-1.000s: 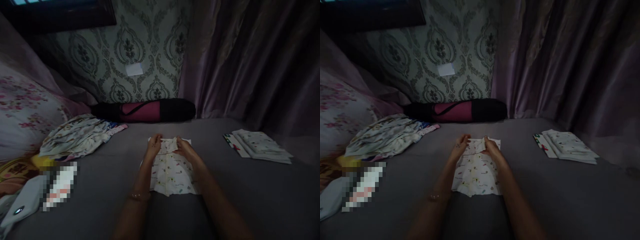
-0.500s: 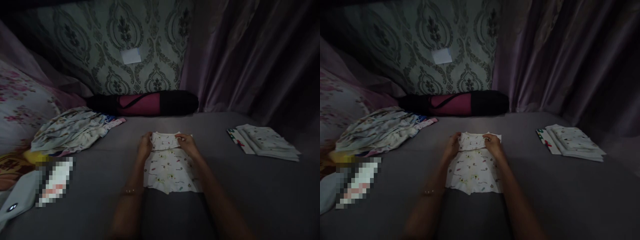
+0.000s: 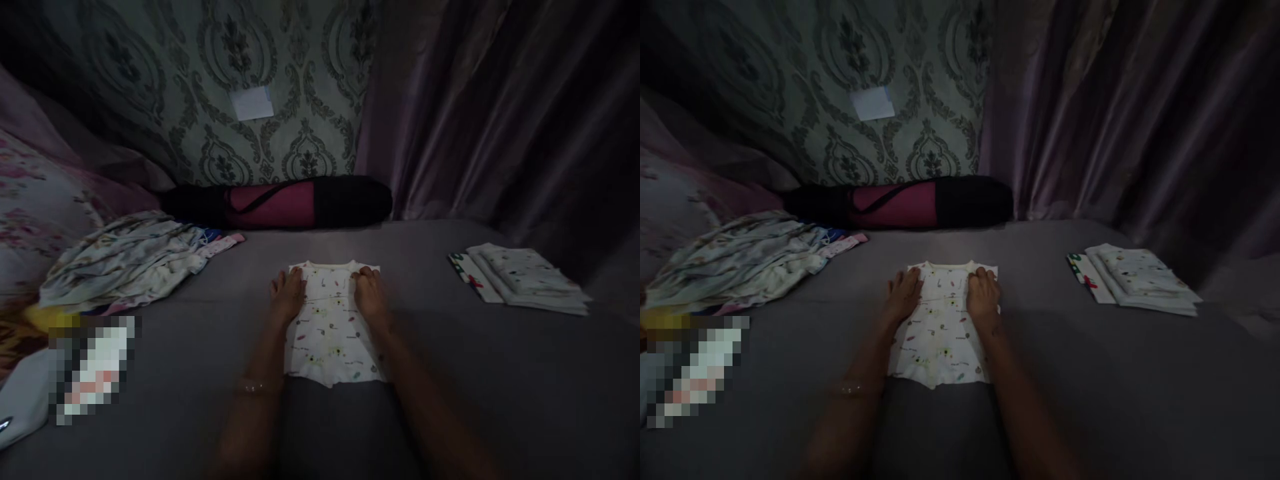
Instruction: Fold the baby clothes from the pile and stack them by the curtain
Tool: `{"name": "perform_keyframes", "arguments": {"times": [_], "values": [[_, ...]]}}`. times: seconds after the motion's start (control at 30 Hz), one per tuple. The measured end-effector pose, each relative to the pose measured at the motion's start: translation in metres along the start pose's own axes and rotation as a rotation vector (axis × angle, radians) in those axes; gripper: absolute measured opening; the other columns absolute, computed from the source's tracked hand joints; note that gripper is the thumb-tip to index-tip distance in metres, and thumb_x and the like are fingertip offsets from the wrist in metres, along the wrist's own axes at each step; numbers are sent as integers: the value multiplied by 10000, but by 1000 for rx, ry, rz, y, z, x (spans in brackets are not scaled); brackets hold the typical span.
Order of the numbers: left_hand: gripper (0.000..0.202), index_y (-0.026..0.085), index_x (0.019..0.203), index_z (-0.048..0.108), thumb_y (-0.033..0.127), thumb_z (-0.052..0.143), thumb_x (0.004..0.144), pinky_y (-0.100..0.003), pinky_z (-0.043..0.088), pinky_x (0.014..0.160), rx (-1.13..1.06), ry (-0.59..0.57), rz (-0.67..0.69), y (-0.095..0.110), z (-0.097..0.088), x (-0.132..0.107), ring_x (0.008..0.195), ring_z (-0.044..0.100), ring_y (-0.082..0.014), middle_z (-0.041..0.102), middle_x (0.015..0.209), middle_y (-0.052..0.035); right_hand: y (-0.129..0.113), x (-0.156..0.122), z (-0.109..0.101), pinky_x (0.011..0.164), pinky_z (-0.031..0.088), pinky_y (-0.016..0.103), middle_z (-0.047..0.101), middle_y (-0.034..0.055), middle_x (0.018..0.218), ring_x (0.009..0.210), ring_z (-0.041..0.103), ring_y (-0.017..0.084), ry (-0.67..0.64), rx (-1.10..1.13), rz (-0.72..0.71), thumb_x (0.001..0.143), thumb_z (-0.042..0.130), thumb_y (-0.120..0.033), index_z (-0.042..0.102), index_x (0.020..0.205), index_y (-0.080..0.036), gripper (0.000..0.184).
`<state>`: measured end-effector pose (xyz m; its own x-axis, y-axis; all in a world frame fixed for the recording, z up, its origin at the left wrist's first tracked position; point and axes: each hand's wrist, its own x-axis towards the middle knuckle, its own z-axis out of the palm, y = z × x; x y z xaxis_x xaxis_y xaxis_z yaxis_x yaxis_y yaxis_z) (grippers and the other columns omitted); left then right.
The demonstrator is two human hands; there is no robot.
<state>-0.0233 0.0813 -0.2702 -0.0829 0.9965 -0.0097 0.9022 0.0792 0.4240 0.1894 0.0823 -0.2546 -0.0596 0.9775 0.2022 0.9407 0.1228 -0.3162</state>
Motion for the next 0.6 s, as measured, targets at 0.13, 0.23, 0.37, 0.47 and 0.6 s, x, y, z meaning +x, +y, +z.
{"name": "perform_keyframes", "arguments": {"times": [0.13, 0.23, 0.37, 0.47, 0.6], "values": [[502, 257, 1453, 341, 383, 258, 975, -580, 106, 1138, 79, -8, 3, 2, -6, -3, 1432, 175, -326, 292, 1547, -27, -2, -3, -3, 883, 425, 382, 625, 145, 1089, 1050, 518, 289, 36, -65, -39, 903, 378, -126, 704, 992, -151, 339], [459, 239, 1393, 427, 344, 276, 973, -603, 139, 1120, 126, 51, 53, 11, -13, -7, 1415, 230, -325, 361, 1514, -52, -7, -4, -7, 916, 417, 410, 611, 159, 1129, 1088, 511, 289, 64, -71, -33, 897, 331, -93, 694, 1041, -138, 393], [439, 200, 1330, 493, 212, 299, 938, -542, 103, 1152, 150, 161, 233, 40, -16, -12, 1399, 291, -262, 440, 1461, -80, -24, -5, -6, 1096, 264, 450, 458, 144, 1418, 1326, 356, 269, 135, -40, -161, 874, 295, -63, 548, 1302, -118, 500], [529, 127, 1411, 392, 165, 340, 886, -439, 125, 1172, 93, 92, 350, 56, -7, -14, 1414, 268, -221, 422, 1468, -124, -37, -7, 2, 1155, 175, 399, 327, 147, 1515, 1415, 236, 232, 8, 11, -313, 883, 340, -133, 370, 1430, -38, 556], [572, 61, 1434, 343, 135, 332, 867, -427, 165, 1164, 72, 8, 294, 50, 14, -9, 1425, 239, -241, 348, 1503, -165, -41, -12, 11, 1167, 134, 364, 302, 127, 1527, 1429, 212, 212, -170, 6, -292, 939, 271, -230, 340, 1449, -30, 552]]}}
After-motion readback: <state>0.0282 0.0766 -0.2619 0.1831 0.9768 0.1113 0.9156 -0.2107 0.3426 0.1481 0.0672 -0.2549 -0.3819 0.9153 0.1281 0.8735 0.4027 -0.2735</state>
